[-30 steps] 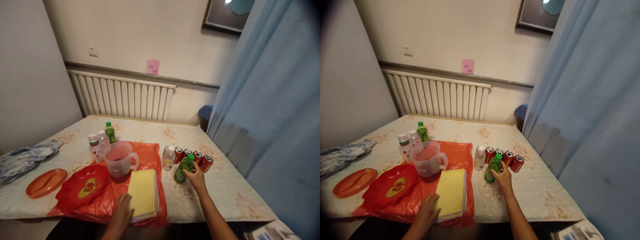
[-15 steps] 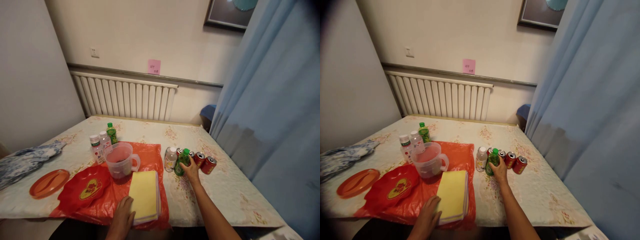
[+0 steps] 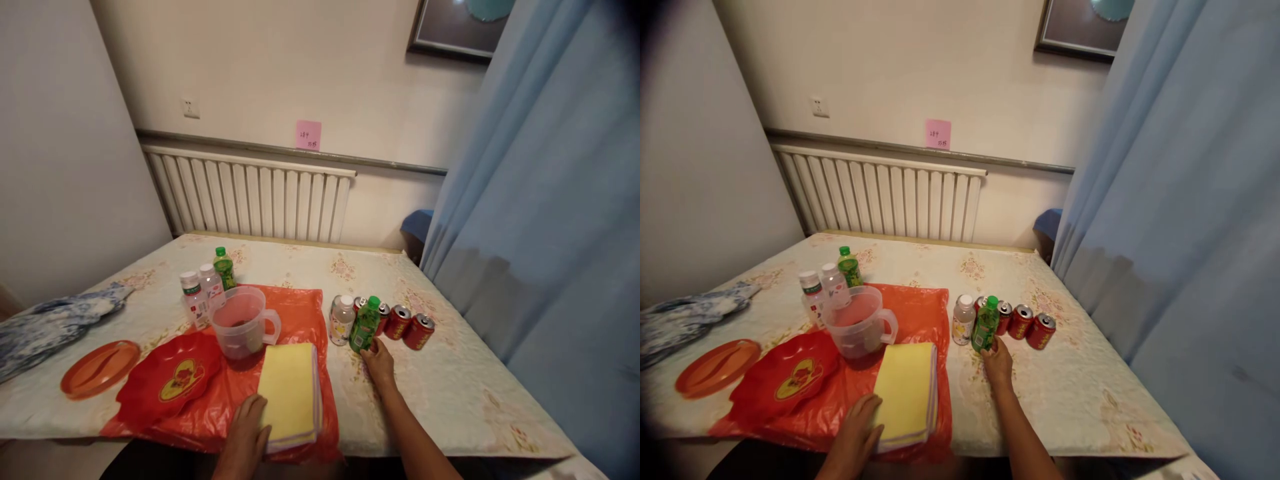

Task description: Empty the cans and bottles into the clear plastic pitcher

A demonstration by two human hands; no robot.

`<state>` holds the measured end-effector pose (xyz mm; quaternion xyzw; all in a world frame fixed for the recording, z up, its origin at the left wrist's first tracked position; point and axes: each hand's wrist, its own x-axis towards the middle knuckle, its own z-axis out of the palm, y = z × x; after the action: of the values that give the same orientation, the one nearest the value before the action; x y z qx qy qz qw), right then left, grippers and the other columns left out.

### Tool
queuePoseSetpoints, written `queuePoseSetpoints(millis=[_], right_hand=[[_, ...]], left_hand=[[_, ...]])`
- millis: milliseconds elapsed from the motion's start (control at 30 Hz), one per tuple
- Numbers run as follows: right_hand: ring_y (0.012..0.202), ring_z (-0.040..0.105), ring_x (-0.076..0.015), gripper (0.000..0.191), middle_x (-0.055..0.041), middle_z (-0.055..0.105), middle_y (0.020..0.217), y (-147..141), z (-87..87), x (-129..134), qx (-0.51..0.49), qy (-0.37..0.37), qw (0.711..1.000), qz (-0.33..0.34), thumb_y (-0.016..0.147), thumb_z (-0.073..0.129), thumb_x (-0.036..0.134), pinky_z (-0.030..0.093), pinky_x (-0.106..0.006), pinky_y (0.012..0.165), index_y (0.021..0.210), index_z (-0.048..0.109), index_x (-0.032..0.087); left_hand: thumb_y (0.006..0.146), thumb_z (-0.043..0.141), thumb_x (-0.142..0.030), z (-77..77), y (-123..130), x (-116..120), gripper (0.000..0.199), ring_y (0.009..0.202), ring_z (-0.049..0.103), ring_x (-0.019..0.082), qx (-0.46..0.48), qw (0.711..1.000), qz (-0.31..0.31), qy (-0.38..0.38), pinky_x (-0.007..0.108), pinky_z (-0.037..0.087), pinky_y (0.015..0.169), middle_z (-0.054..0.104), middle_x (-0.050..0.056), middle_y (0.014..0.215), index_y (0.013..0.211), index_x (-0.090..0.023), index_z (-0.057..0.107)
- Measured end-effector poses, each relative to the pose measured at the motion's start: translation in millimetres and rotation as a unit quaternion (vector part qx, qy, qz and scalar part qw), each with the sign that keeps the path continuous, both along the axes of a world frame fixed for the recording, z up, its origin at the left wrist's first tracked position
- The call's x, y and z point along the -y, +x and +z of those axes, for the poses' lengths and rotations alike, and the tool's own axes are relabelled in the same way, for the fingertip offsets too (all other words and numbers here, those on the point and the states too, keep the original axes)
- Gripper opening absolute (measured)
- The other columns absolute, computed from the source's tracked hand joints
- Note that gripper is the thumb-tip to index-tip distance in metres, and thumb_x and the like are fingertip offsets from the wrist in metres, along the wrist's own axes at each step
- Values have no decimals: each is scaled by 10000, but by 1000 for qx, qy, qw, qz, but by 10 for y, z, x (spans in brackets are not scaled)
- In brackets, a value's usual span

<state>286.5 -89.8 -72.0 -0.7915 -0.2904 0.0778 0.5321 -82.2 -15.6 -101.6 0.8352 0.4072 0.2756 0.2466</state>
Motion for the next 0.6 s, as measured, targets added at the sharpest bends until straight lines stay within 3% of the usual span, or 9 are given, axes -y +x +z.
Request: queuePoseSetpoints(millis=[367, 600], right_hand=[[956, 660, -289, 476, -113, 726, 982, 40, -99, -1, 40, -26, 999, -3, 607, 610, 350, 491, -357, 829, 1032, 664, 142], [934, 683, -286, 546, -126, 730, 1000, -36, -34, 65, 19, -30, 999, -15, 613, 566, 404, 513, -354, 827, 1085, 638, 140]], left_hand=[[753, 499, -261, -26, 7, 7, 414, 1178, 561, 286, -8, 1000, 3, -2, 485, 445, 1041, 617, 153, 1238, 1134, -159, 623], [722, 515, -198, 2, 6, 42, 423, 1181, 553, 276, 8, 1000, 5, -14, 477, 437, 1054, 628, 120, 1225, 1131, -192, 622]])
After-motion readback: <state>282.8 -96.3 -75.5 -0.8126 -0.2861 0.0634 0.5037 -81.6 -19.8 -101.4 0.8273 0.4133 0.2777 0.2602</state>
